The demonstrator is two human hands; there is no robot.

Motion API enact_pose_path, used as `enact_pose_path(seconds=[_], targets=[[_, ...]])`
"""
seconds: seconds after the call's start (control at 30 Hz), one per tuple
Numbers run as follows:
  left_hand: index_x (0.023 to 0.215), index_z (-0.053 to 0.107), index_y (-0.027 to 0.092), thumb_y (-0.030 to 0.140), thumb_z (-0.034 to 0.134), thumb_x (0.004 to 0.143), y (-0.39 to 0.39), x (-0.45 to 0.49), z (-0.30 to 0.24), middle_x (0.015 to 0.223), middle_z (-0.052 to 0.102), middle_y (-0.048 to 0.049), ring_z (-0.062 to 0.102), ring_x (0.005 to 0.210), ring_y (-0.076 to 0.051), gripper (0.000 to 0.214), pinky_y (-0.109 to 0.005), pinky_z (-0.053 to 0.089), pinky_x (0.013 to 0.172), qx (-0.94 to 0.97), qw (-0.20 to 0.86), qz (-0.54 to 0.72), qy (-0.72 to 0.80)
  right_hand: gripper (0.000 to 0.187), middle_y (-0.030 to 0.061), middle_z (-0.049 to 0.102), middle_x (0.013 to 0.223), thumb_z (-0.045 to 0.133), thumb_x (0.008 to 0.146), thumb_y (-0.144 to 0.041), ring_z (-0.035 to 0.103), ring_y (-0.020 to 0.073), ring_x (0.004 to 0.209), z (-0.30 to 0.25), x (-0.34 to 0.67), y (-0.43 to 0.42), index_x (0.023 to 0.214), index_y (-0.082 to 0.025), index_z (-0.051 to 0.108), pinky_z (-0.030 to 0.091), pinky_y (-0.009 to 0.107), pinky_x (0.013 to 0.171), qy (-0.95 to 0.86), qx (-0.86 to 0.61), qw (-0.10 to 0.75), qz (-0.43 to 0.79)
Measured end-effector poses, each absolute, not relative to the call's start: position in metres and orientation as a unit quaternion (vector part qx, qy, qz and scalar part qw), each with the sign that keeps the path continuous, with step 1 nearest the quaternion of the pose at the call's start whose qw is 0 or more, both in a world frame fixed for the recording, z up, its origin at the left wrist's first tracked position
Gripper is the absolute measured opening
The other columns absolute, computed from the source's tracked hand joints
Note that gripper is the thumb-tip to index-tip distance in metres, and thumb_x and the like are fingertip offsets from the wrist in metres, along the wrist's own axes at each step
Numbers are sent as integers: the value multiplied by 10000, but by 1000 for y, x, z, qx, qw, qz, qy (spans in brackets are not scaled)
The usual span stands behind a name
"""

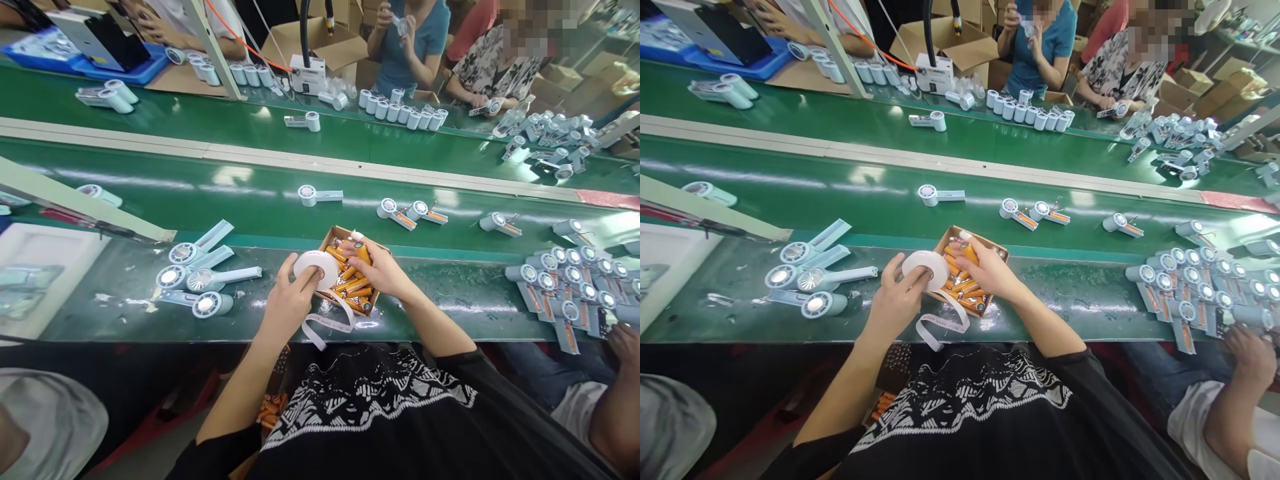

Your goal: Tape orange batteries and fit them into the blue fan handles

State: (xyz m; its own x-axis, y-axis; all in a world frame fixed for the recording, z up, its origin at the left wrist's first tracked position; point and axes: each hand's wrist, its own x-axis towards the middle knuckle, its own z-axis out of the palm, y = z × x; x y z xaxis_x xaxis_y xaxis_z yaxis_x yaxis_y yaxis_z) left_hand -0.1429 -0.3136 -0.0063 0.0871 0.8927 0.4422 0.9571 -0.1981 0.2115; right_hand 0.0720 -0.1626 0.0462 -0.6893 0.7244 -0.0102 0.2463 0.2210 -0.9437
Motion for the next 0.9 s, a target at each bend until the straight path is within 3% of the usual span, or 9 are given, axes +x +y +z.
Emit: enact_pose_path(seconds=[0.23,0.43,0.57,0.67,0.8,0.9], targets=[[1322,745,308,60,525,992,-305,-138,7,1314,731,-60,454,1555,-339,468,-463,593,1139,-772,62,-197,-601,255,105,760,1224,577,1062,-389,709,262,1131,60,76,-157,1213,-205,668,535,403,1019,-847,-279,94,442],[1232,767,252,30,495,1011,-297,-136,22,1253,739,-74,463,1551,-311,414,-405,599,1130,-804,59,-175,-565,316,85,753,1142,512,1088,-444,690,225,1002,51,84,-146,1156,-179,670,571,375,909,-821,-230,48,520],[1147,774,197,-7,499,999,-289,-133,30,1157,753,-91,489,1532,-290,374,-390,557,1185,-825,84,-164,-535,287,64,783,1091,664,1011,-406,711,223,968,48,94,-140,1196,-192,709,590,385,919,-820,-251,27,515],[1160,771,179,3,479,1016,-283,-127,28,1143,762,-98,507,1516,-306,370,-406,564,1169,-826,111,-153,-531,322,66,812,1063,747,936,-353,755,242,975,41,96,-143,1223,-208,741,613,403,935,-770,-318,87,546],[1293,735,188,95,471,1063,-278,-114,11,1260,756,-116,542,1481,-331,362,-428,614,1063,-792,127,-174,-571,455,77,835,1079,859,801,-425,795,281,1017,29,93,-144,1184,-202,757,647,434,945,-615,-381,226,653],[1353,705,177,113,437,1071,-274,-100,-4,1245,763,-125,590,1430,-327,395,-485,569,1131,-757,119,-209,-607,552,92,840,1077,920,717,-501,804,287,1022,20,84,-149,1136,-195,733,660,439,949,-491,-393,354,692]])
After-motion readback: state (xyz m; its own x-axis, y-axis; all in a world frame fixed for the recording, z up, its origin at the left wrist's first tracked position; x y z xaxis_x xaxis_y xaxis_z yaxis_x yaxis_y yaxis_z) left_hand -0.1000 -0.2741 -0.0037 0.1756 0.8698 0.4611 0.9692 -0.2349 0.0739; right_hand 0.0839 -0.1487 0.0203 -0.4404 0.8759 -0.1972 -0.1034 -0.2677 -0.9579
